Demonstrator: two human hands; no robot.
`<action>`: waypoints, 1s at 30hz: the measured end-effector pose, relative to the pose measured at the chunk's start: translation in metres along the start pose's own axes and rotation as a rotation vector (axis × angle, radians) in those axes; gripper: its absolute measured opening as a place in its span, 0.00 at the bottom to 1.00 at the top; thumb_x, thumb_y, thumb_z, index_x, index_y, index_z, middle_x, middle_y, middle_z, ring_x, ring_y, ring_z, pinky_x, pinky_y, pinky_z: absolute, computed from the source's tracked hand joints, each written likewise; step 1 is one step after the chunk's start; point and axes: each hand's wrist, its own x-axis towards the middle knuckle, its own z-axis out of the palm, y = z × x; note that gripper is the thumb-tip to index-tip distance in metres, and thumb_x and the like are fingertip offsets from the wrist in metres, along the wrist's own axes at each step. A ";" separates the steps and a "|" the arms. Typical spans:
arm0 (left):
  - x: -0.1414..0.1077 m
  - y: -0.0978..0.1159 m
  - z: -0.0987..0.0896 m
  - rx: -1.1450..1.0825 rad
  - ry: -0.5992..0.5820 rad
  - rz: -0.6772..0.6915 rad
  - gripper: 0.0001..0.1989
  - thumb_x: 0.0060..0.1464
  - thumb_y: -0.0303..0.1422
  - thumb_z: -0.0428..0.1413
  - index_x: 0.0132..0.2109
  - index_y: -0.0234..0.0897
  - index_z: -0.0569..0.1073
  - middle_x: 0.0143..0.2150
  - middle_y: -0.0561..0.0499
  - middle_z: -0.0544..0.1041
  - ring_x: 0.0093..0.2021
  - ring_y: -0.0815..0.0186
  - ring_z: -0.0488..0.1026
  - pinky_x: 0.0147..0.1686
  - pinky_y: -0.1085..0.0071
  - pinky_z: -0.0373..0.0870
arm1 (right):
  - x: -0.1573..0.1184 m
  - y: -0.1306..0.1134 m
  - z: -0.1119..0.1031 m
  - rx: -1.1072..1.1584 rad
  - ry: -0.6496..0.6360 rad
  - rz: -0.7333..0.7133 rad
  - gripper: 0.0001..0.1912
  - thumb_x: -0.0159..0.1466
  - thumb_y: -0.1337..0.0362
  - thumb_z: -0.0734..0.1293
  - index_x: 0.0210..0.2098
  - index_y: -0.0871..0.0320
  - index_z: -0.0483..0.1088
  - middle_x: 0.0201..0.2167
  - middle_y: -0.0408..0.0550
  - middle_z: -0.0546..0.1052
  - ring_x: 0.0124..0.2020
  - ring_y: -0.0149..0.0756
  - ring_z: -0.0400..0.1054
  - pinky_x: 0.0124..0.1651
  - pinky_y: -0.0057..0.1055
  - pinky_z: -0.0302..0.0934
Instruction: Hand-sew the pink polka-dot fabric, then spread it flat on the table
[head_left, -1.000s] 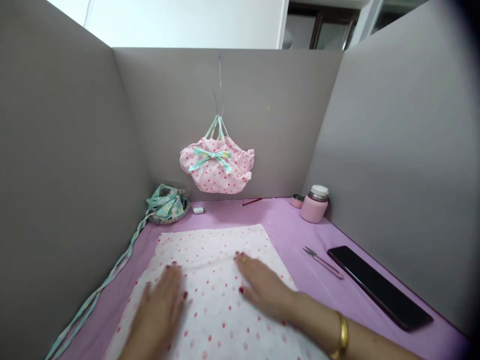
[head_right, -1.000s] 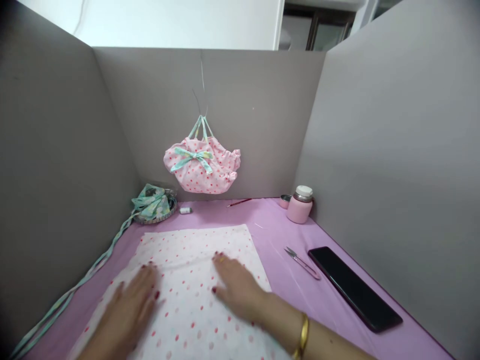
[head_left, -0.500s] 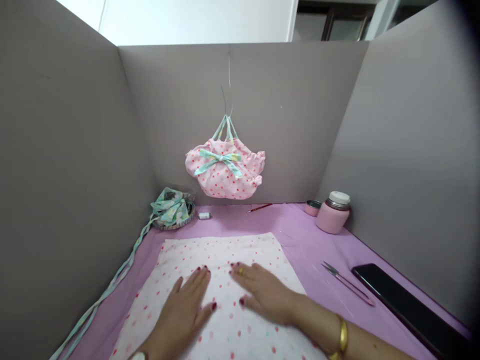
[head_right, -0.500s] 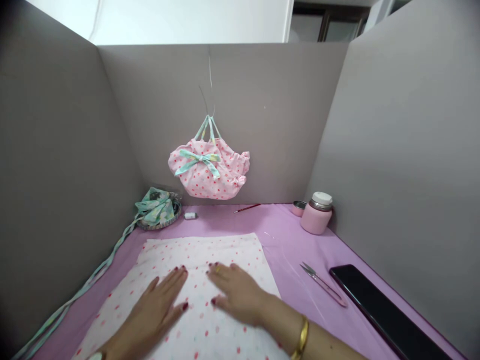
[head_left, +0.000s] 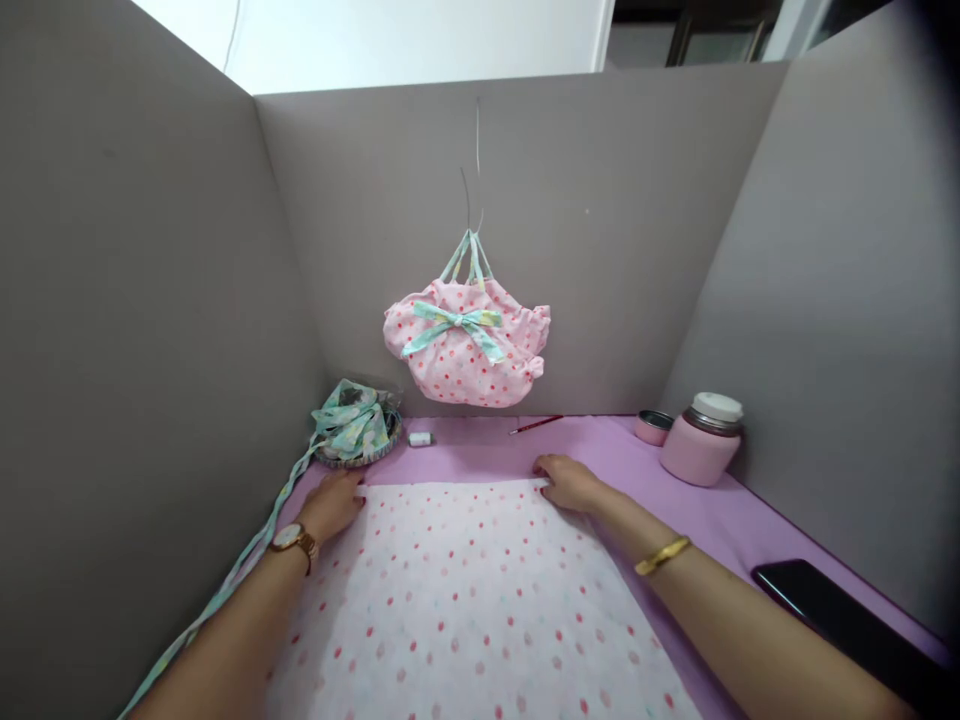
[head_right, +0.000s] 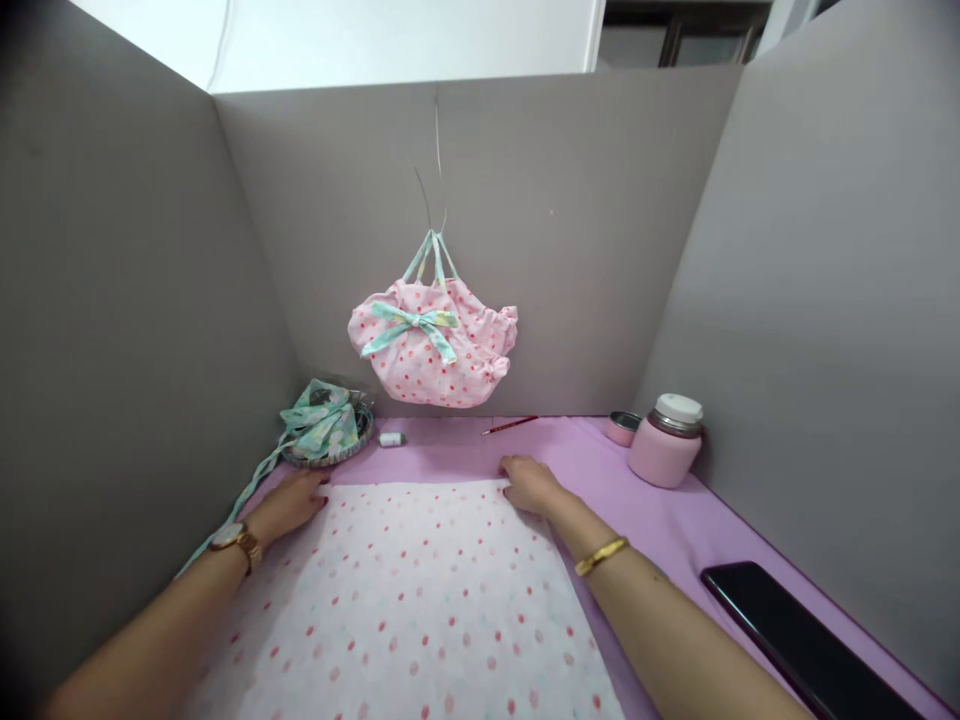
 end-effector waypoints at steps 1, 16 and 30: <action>0.004 -0.001 -0.003 -0.012 -0.023 0.007 0.14 0.57 0.36 0.53 0.47 0.33 0.69 0.46 0.45 0.72 0.45 0.58 0.70 0.45 0.55 0.68 | 0.005 0.003 -0.002 0.000 -0.033 0.008 0.14 0.64 0.61 0.62 0.47 0.60 0.65 0.46 0.50 0.69 0.42 0.38 0.67 0.43 0.40 0.64; -0.087 -0.019 -0.003 -0.086 0.196 0.216 0.11 0.54 0.30 0.43 0.39 0.39 0.69 0.40 0.48 0.76 0.43 0.60 0.71 0.44 0.66 0.66 | -0.090 0.010 0.002 0.015 0.260 -0.312 0.11 0.61 0.73 0.57 0.29 0.58 0.69 0.30 0.49 0.72 0.35 0.38 0.63 0.44 0.36 0.53; -0.079 0.073 0.017 0.008 0.144 0.375 0.27 0.59 0.40 0.41 0.63 0.37 0.52 0.66 0.46 0.49 0.65 0.57 0.46 0.60 0.50 0.47 | -0.084 -0.069 0.011 0.128 0.149 -0.314 0.30 0.63 0.60 0.57 0.62 0.64 0.49 0.63 0.57 0.53 0.63 0.44 0.45 0.62 0.44 0.42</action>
